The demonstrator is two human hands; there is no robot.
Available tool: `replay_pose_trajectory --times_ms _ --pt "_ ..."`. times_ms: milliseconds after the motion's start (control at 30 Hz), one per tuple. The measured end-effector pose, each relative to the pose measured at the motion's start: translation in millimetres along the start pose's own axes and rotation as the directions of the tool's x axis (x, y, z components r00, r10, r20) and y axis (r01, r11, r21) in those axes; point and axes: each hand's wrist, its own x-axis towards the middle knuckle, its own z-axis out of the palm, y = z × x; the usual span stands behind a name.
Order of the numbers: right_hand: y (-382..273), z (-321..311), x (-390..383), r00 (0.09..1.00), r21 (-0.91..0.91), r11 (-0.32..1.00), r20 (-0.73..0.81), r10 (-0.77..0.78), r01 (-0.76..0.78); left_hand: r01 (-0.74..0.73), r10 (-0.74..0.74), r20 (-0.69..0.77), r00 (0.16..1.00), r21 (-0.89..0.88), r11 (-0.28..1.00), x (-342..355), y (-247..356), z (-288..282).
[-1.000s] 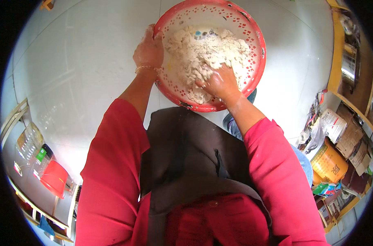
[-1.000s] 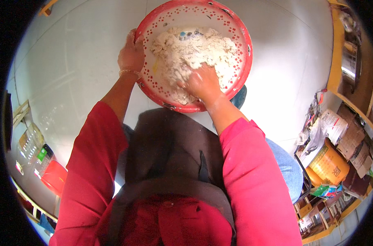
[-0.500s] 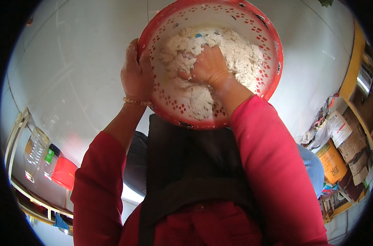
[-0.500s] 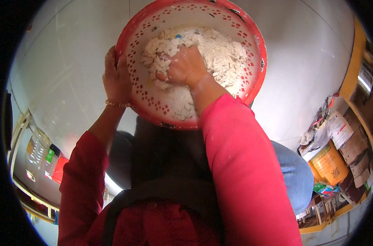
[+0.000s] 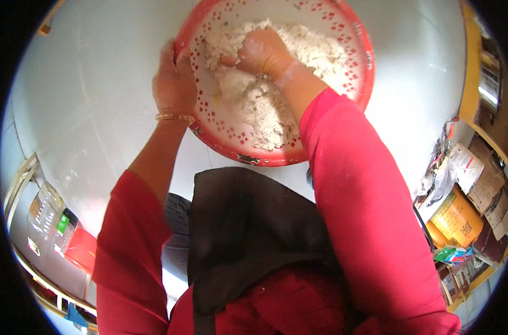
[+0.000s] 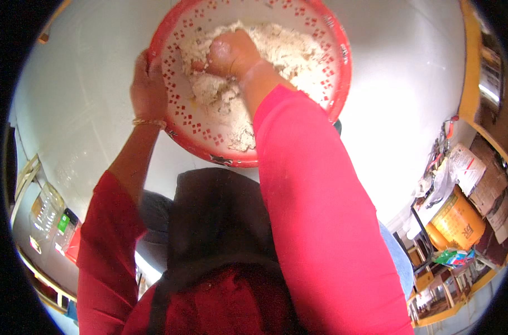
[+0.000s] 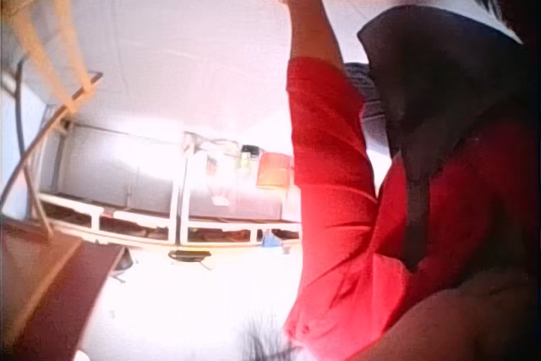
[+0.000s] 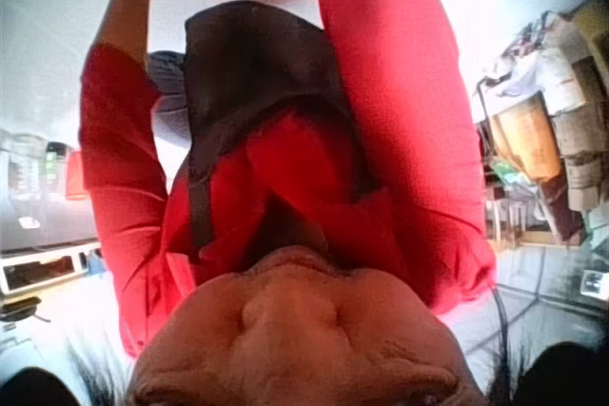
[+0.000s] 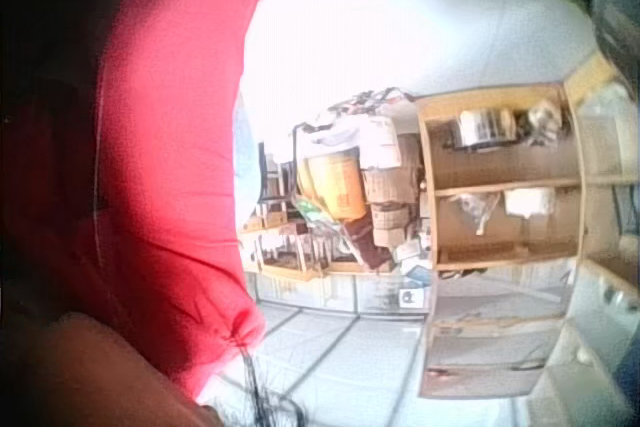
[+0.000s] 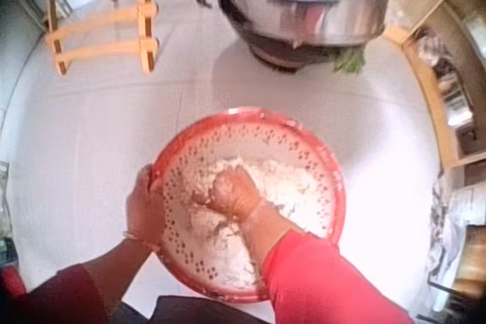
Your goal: The person kneads dough by hand in a red perforated basket, repeatedly pressing and folding the mixture. The person briefly uses a pink scoop to add more flour to the basket and continues kneading.
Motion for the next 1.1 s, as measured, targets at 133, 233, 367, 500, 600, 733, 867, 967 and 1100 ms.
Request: replay_pose_trajectory --times_ms 133,233,367,500,600,733,867,967,1100 --pt "-26.1 -31.4 -43.5 0.958 -0.060 0.983 0.223 0.182 -0.173 0.068 -0.075 0.052 0.996 0.136 0.988 -1.0 4.8 -1.8" --pt "-10.3 -46.6 -89.8 0.931 0.061 0.933 0.119 0.345 -0.354 0.090 -0.105 0.072 0.992 0.193 0.977 -0.8 6.0 -1.8" --pt "77.7 -31.0 -116.1 0.782 0.381 0.684 0.259 0.567 -0.622 0.074 -0.080 0.058 0.995 0.109 0.991 -1.0 1.8 0.7" --pt "134.8 10.0 -86.1 0.803 0.752 0.568 -0.087 0.589 -0.335 0.003 -0.003 0.011 1.000 0.004 1.000 -3.8 -5.0 2.2" --pt "145.0 11.3 -49.2 0.772 0.925 -0.018 0.326 0.546 -0.379 0.033 -0.030 0.030 0.999 -0.091 0.995 -7.0 -8.0 -0.8" --pt "124.6 7.4 -18.9 0.799 0.907 -0.207 0.420 0.431 -0.366 0.097 -0.095 0.026 0.995 -0.080 0.992 -10.2 -5.0 -3.6" --pt "95.4 -8.6 -23.4 0.777 0.848 0.085 0.434 0.456 -0.524 0.154 -0.152 0.046 0.987 -0.041 0.987 -9.4 1.8 -5.8" --pt "55.8 -35.6 -49.5 0.891 0.799 0.443 0.240 0.384 -0.406 0.138 -0.137 0.064 0.989 -0.010 0.990 -11.6 6.5 -9.6" --pt "-26.1 -42.7 -94.8 0.892 0.177 0.879 0.191 0.410 -0.442 0.129 -0.133 0.092 0.987 0.047 0.990 -14.5 10.2 -13.3"
